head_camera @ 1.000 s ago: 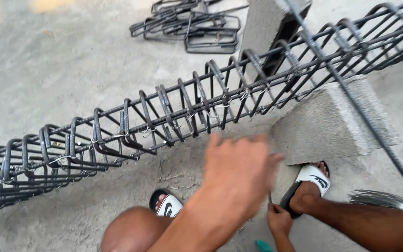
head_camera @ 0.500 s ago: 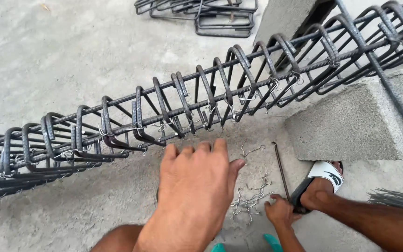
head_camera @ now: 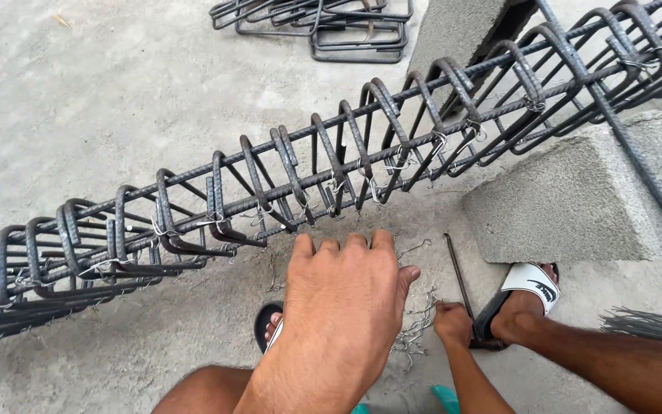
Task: Tying wire around rebar intersections using a manual twisting tool to assemble a reinforcement cage.
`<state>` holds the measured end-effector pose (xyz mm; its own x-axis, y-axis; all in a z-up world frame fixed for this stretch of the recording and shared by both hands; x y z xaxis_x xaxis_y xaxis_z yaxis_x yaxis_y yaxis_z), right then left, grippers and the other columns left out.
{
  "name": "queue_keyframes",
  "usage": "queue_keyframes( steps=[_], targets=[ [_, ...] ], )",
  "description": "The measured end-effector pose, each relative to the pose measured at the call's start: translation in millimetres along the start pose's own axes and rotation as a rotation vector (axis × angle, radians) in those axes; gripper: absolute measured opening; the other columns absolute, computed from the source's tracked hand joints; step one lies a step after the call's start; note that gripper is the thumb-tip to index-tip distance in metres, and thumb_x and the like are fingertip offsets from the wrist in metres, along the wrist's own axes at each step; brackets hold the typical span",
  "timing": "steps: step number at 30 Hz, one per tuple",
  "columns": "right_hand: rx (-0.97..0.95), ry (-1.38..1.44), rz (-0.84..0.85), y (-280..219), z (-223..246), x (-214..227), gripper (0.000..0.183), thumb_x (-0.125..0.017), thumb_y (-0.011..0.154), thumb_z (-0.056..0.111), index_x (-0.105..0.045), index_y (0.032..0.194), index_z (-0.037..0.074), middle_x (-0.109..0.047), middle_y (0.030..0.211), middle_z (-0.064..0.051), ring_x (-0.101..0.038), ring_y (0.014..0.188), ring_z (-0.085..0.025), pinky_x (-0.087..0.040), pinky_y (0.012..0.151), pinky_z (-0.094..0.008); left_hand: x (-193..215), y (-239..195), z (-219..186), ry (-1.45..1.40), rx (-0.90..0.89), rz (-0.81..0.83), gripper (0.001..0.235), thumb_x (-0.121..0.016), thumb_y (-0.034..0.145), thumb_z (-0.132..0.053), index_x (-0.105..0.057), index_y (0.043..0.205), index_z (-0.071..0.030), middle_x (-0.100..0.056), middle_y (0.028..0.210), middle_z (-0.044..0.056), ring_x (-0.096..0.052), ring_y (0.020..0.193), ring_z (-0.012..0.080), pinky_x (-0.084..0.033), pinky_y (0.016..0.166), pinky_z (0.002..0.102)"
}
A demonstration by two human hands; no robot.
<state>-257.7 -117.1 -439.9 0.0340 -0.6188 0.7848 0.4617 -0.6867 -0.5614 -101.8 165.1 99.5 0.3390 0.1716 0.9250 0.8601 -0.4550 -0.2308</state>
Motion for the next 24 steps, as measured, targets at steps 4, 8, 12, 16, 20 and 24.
queue_keyframes(
  steps=[4, 8, 12, 16, 20, 24],
  targets=[
    [0.048, -0.044, -0.072, -3, 13, 16, 0.030, -0.068, 0.093, 0.041, -0.071, 0.111, 0.016, -0.077, 0.102, -0.019, -0.073, 0.096, -0.042, -0.057, 0.084, -0.050, -5, 6, -6, 0.061, -0.034, 0.060, 0.040, -0.058, 0.107, -0.042, -0.068, 0.105, -0.004, -0.075, 0.080, 0.014, -0.075, 0.066, 0.0287, -0.047, 0.084, 0.054],
    [0.089, -0.112, -0.009, -7, 30, 23, 0.020, -0.068, 0.093, 0.033, -0.076, 0.106, 0.020, -0.078, 0.107, -0.007, -0.073, 0.100, -0.032, -0.058, 0.086, -0.045, -10, 8, -9, 0.049, -0.041, 0.040, 0.041, -0.061, 0.105, -0.043, -0.067, 0.107, -0.002, -0.076, 0.081, 0.016, -0.075, 0.069, 0.0319, -0.046, 0.089, 0.059],
    [0.136, -0.158, -0.007, -14, 41, 40, 0.020, -0.069, 0.093, 0.034, -0.077, 0.105, 0.019, -0.078, 0.107, -0.008, -0.073, 0.101, -0.033, -0.057, 0.088, -0.045, -14, 5, -11, 0.060, -0.077, 0.023, 0.040, -0.062, 0.104, -0.043, -0.068, 0.103, -0.003, -0.075, 0.078, 0.016, -0.075, 0.065, 0.0313, -0.047, 0.089, 0.058],
    [0.342, -0.091, -0.075, -15, 78, 68, 0.020, -0.068, 0.091, 0.032, -0.074, 0.101, 0.015, -0.078, 0.097, -0.007, -0.073, 0.090, -0.033, -0.057, 0.082, -0.044, -15, 8, -8, 0.070, -0.077, 0.040, 0.039, -0.062, 0.105, -0.042, -0.068, 0.103, -0.003, -0.075, 0.078, 0.015, -0.075, 0.067, 0.0318, -0.046, 0.089, 0.057],
    [0.530, 0.228, 0.218, -47, 136, 97, 0.010, -0.074, 0.089, 0.011, -0.072, 0.093, 0.003, -0.071, 0.076, -0.006, -0.067, 0.056, -0.016, -0.057, 0.055, -0.030, -24, 11, -4, -0.020, -0.106, 0.075, 0.046, -0.055, 0.108, -0.045, -0.067, 0.109, -0.001, -0.075, 0.079, 0.016, -0.076, 0.066, 0.0335, -0.045, 0.091, 0.063],
    [0.805, 0.083, 0.227, -99, 217, 154, 0.008, -0.073, 0.083, 0.013, -0.073, 0.089, 0.008, -0.074, 0.074, -0.001, -0.064, 0.058, -0.014, -0.053, 0.059, -0.029, -31, 18, -1, 0.066, -0.094, 0.036, 0.042, -0.060, 0.106, -0.043, -0.068, 0.094, -0.003, -0.073, 0.071, 0.014, -0.073, 0.061, 0.0340, -0.048, 0.083, 0.051]
  ],
)
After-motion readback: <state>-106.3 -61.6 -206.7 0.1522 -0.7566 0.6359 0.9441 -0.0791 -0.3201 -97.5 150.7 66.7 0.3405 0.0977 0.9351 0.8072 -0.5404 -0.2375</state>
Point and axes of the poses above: each hand's wrist, its own y-axis towards the middle knuckle, its own x-axis out of the back of the hand, z = x × y, the point moved 9 cm from there along y, towards the middle knuckle
